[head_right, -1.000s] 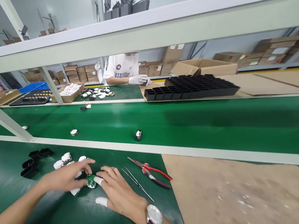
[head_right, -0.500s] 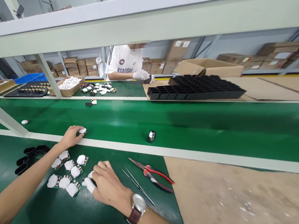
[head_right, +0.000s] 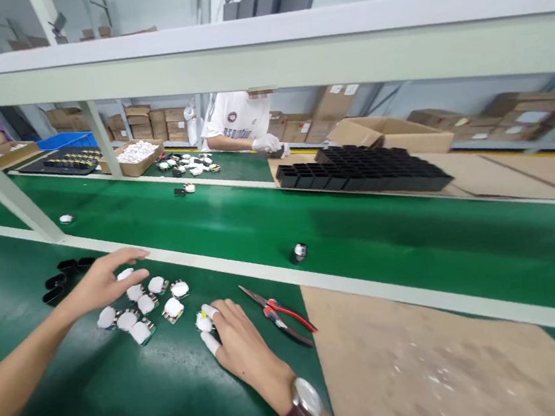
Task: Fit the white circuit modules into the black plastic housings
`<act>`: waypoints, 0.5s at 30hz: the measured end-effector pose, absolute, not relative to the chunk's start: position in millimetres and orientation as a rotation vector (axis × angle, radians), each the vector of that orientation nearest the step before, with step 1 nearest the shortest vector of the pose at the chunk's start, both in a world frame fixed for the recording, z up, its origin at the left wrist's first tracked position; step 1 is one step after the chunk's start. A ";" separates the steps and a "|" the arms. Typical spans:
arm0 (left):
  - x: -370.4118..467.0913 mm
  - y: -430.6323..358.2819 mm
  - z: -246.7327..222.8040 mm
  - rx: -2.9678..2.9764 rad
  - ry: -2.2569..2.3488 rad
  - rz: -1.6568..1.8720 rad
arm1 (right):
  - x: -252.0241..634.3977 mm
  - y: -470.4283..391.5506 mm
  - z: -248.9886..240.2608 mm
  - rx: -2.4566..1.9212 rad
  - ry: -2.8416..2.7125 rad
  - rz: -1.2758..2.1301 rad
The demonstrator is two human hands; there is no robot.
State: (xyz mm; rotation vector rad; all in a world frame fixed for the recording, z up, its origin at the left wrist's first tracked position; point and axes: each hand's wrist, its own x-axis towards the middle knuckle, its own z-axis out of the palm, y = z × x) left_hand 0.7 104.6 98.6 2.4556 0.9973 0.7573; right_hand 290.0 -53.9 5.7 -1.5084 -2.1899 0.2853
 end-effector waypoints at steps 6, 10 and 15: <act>-116.8 91.5 128.8 2.319 1.703 1.101 | 298.9 -61.2 -24.1 -1.444 -2.143 0.200; -178.0 81.5 92.9 2.520 1.929 0.580 | 296.4 -71.9 -16.4 -1.466 -2.126 0.182; -180.3 66.3 58.3 2.637 1.786 0.705 | 289.4 -88.8 3.7 -1.326 -2.207 0.323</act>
